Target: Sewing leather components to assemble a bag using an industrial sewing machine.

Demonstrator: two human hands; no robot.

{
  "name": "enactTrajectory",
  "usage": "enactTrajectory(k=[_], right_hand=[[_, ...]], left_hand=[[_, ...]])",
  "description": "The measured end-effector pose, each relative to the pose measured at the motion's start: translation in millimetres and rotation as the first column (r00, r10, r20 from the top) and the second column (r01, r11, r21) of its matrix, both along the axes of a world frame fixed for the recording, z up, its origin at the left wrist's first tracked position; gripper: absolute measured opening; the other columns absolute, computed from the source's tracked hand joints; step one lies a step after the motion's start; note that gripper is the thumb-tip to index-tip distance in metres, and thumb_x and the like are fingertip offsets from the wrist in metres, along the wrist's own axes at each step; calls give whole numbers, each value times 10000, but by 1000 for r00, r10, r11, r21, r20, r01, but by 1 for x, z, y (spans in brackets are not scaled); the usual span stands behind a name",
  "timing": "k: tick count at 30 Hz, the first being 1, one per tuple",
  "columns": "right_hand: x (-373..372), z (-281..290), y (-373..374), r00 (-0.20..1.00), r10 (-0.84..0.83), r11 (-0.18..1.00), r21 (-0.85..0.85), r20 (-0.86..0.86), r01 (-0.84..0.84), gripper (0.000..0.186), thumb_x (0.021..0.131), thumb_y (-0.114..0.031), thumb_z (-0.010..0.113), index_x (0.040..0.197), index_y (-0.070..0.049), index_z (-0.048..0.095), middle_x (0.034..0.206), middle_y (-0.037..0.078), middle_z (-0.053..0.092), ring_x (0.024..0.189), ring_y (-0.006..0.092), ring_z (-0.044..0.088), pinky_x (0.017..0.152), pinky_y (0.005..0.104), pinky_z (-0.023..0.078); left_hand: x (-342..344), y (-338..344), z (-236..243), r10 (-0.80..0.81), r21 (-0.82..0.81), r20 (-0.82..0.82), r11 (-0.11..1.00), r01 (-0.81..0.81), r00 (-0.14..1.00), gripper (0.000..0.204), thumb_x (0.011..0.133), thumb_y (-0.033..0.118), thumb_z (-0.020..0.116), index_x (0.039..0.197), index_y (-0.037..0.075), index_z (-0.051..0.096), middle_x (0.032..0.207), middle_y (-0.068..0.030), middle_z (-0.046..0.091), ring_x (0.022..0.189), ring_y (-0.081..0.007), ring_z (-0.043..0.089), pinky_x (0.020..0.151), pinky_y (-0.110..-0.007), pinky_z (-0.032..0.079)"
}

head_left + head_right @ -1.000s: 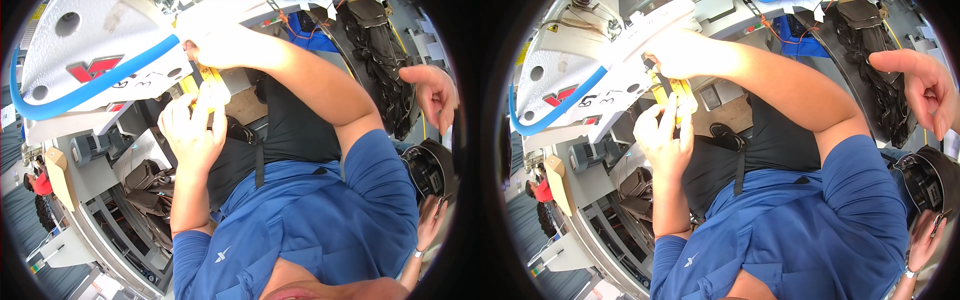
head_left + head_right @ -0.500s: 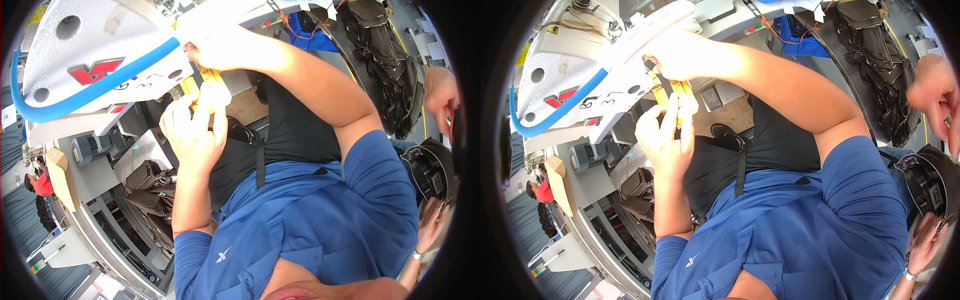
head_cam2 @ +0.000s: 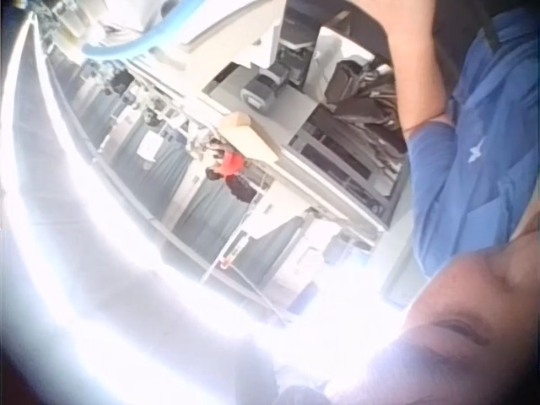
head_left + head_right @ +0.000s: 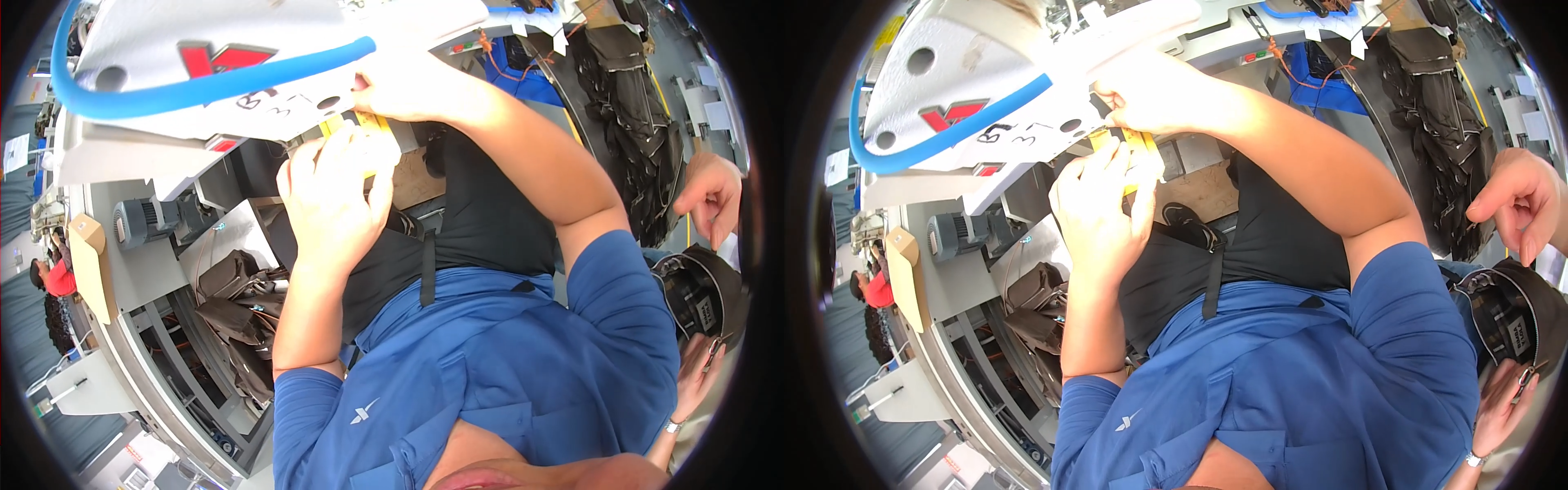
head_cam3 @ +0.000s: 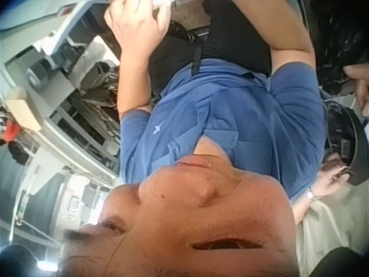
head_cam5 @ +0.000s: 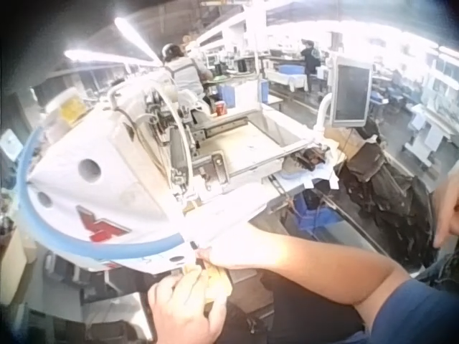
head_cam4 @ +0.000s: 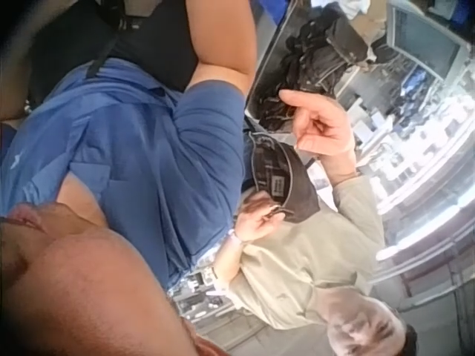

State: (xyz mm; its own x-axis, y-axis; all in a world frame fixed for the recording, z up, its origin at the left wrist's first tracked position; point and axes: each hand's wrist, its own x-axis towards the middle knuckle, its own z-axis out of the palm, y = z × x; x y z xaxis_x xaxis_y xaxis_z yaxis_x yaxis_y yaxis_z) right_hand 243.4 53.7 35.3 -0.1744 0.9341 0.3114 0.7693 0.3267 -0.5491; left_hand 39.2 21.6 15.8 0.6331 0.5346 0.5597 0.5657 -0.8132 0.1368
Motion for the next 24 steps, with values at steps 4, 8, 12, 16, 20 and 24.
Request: enactTrajectory(k=[4,8,12,16,20,24], right_hand=[[-4,-9,0,995,51,993,113,-84,-42,251,813,-186,763,781,-40,561,735,97,587,734,277,625,697,395,493],[-3,-14,2,993,16,998,55,-114,-10,263,821,-196,760,788,-35,554,741,93,588,755,273,630,721,382,496],[-1,-17,4,994,39,994,108,-105,-28,261,823,-198,760,793,-32,561,746,92,594,760,268,636,725,379,499],[0,-20,5,985,26,999,51,-170,-17,250,813,-195,768,790,-34,578,751,96,609,764,264,644,722,378,505],[-2,-21,9,991,-4,998,67,-136,13,244,785,-185,784,778,-43,585,747,101,618,759,266,653,713,382,509],[-3,-19,9,998,-17,975,218,-65,31,252,777,-192,793,764,-45,588,737,106,616,739,266,651,701,379,507]], left_hand=[[-1,1,4,-51,1,27,999,51,998,327,776,205,801,1070,87,717,1152,-85,684,1058,-298,593,944,-459,426],[-2,0,6,-83,7,29,997,82,996,378,774,179,810,1114,54,701,1151,-105,692,1060,-310,604,938,-449,427],[-1,0,3,-87,-1,47,996,87,995,378,779,182,813,1118,57,702,1150,-104,692,1064,-306,604,942,-449,425],[-1,0,1,-75,-18,45,997,75,996,379,786,193,815,1122,58,703,1157,-100,693,1076,-303,604,955,-450,420],[-2,-2,1,-57,-12,13,998,58,998,410,789,206,816,1151,52,702,1177,-108,694,1083,-307,609,969,-459,418],[-1,-5,2,-39,-40,0,998,39,999,442,784,213,818,1172,38,697,1196,-122,691,1084,-317,613,971,-466,422]])
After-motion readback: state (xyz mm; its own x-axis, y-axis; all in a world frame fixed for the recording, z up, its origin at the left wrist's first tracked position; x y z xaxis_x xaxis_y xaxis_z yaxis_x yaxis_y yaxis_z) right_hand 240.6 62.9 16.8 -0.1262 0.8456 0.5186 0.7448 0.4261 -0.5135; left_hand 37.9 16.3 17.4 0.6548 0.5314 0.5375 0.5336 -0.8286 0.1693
